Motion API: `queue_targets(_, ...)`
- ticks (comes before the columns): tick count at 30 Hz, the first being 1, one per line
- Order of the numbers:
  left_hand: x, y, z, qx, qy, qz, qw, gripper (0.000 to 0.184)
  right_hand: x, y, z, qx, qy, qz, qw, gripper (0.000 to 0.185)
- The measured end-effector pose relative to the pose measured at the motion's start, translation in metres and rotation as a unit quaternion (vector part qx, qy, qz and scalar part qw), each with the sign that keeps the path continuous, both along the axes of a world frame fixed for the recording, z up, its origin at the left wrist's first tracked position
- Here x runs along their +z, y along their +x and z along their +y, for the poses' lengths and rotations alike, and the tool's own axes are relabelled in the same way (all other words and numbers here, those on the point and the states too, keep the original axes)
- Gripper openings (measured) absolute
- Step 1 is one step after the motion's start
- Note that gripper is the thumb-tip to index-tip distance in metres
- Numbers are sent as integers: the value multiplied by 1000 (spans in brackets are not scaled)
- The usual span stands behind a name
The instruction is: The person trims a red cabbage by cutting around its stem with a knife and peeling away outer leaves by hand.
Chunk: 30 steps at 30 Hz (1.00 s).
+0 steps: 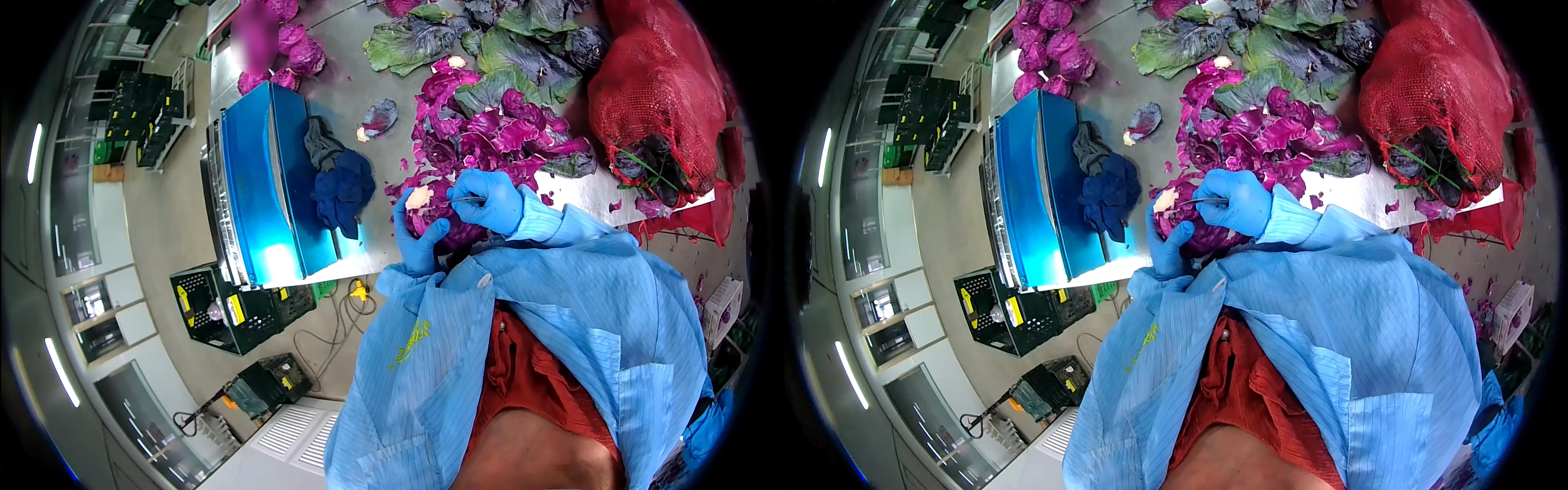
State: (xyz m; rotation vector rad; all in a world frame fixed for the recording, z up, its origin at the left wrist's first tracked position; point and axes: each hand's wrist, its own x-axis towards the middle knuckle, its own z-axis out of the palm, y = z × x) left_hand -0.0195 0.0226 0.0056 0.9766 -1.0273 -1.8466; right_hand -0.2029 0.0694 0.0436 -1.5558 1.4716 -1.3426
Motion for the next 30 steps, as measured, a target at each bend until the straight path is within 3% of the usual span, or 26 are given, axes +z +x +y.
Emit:
queue_targets(3, -3, 1, -3, -22, 71, 63, 995, 75, -4, -5, -1, 48, 38, -21, 998, 22)
queue_targets(6, 4, -2, -3, -14, 132, 120, 984, 73, 3, 0, -3, 11, 62, -123, 990, 39)
queue_targets(7, 5, -3, -4, -8, 136, 125, 983, 73, 5, 1, -1, 4, 76, -123, 989, 56)
queue_targets(10, 4, -2, -5, 13, 139, 121, 983, 73, 19, 2, 5, 31, 124, -1, 992, 59)
queue_targets(11, 4, -2, -5, 20, 137, 116, 984, 73, 4, 9, 8, 10, 66, 47, 997, 61)
queue_targets(17, -10, -1, -5, 24, 61, 68, 996, 68, 3, 22, 15, -28, 98, -43, 994, 52)
queue_targets(26, 3, -3, -2, 8, 74, 76, 994, 70, -10, 27, 16, -75, -25, -71, 994, 37)
queue_targets(30, 6, -4, -2, 12, 128, 119, 985, 76, -14, 31, 16, -88, 56, -224, 969, 29)
